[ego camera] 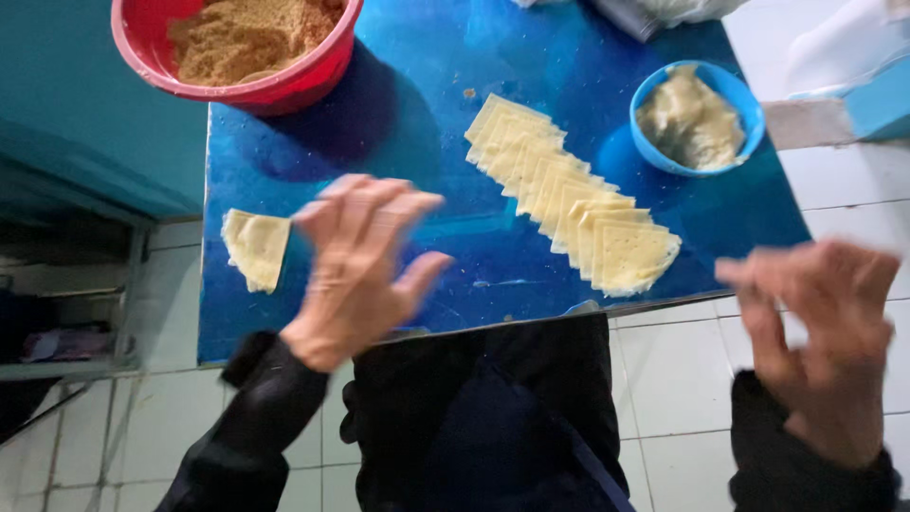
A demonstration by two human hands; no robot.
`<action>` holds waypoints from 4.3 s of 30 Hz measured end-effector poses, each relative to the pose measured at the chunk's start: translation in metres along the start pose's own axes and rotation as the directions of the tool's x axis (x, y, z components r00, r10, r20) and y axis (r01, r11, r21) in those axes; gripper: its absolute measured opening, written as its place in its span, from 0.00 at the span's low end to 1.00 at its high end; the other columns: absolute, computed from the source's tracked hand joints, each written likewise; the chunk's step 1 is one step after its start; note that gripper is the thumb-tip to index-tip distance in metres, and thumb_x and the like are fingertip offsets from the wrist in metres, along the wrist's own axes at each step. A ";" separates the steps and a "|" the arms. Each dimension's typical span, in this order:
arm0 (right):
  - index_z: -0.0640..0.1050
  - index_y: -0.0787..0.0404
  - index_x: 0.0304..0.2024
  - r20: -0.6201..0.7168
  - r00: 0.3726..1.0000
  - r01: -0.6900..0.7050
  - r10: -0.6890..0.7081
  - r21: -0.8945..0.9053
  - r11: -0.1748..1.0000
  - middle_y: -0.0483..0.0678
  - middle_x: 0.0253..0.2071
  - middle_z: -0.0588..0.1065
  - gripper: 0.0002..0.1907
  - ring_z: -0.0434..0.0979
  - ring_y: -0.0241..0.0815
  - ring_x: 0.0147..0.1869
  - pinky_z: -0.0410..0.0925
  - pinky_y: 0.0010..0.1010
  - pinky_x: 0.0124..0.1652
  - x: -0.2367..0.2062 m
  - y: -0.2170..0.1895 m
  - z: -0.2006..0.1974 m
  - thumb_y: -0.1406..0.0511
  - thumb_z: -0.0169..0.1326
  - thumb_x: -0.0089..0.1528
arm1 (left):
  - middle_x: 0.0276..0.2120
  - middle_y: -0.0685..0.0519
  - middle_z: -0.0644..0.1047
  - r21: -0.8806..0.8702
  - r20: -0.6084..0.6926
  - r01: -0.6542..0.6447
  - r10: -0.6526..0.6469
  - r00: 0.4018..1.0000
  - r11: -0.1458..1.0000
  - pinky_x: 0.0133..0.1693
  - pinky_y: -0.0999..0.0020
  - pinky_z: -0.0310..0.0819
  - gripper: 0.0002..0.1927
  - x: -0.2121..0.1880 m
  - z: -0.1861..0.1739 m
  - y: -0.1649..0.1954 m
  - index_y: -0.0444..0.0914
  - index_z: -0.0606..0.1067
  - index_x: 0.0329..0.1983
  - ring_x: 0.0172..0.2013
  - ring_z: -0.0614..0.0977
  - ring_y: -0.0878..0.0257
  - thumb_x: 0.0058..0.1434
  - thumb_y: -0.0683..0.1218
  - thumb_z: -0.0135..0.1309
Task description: The person folds thin pastry sheets into triangular pieces and stacks them on a blue table. They then take a folded wrapper, spoon a brown grated filling from a red bowl onto it, and fold the wrapper closed into a filled parcel, repeating this with multiple wrappers.
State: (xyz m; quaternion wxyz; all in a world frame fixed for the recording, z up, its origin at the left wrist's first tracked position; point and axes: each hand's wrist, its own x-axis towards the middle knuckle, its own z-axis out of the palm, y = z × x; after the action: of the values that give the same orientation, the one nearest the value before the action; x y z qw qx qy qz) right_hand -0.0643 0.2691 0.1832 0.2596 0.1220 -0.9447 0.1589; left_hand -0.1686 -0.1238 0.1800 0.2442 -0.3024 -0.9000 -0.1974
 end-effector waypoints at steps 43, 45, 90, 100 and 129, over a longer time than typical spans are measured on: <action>0.84 0.46 0.45 0.375 0.890 0.449 -0.260 -0.616 0.648 0.36 0.54 0.70 0.21 0.53 0.48 0.72 0.47 0.50 0.62 0.145 0.030 0.038 0.49 0.66 0.52 | 0.60 0.48 0.67 -0.545 0.173 -0.162 0.300 0.938 0.823 0.55 0.48 0.53 0.44 0.055 0.096 0.065 0.42 0.64 0.68 0.62 0.68 0.53 0.53 0.62 0.67; 0.84 0.44 0.45 0.385 0.892 0.439 -0.238 -0.612 0.658 0.34 0.55 0.71 0.19 0.54 0.47 0.73 0.47 0.50 0.63 0.145 0.033 0.040 0.50 0.65 0.52 | 0.60 0.48 0.67 -0.542 0.169 -0.163 0.297 0.940 0.825 0.55 0.48 0.53 0.44 0.055 0.097 0.064 0.42 0.64 0.68 0.62 0.68 0.53 0.53 0.62 0.67; 0.85 0.45 0.47 0.356 0.927 0.282 -0.116 -0.462 0.841 0.35 0.57 0.69 0.18 0.49 0.52 0.73 0.52 0.41 0.66 0.103 0.088 0.033 0.48 0.70 0.59 | 0.59 0.49 0.66 -0.549 0.160 -0.129 0.255 0.954 0.826 0.55 0.47 0.54 0.43 0.053 0.107 0.063 0.42 0.64 0.67 0.62 0.68 0.52 0.53 0.61 0.67; 0.85 0.45 0.39 0.379 0.909 0.368 -0.176 -0.525 0.767 0.31 0.54 0.71 0.19 0.50 0.51 0.73 0.50 0.46 0.64 0.112 0.088 0.042 0.46 0.72 0.54 | 0.59 0.48 0.66 -0.559 0.165 -0.124 0.256 0.953 0.820 0.55 0.46 0.53 0.42 0.053 0.106 0.062 0.42 0.65 0.67 0.61 0.68 0.52 0.52 0.60 0.67; 0.85 0.43 0.32 0.463 0.853 0.513 -0.239 -0.666 0.541 0.34 0.48 0.75 0.20 0.54 0.54 0.71 0.57 0.40 0.66 0.128 0.053 0.025 0.41 0.70 0.49 | 0.59 0.48 0.66 -0.586 0.148 -0.122 0.253 0.956 0.801 0.55 0.46 0.54 0.44 0.050 0.112 0.061 0.42 0.63 0.69 0.60 0.68 0.52 0.54 0.61 0.67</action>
State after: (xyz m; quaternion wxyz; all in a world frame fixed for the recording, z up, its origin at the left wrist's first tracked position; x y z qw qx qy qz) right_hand -0.1990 0.2892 0.2177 0.1590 0.2261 -0.8981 -0.3420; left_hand -0.2003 0.0001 0.1307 0.0605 -0.4693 -0.7861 -0.3978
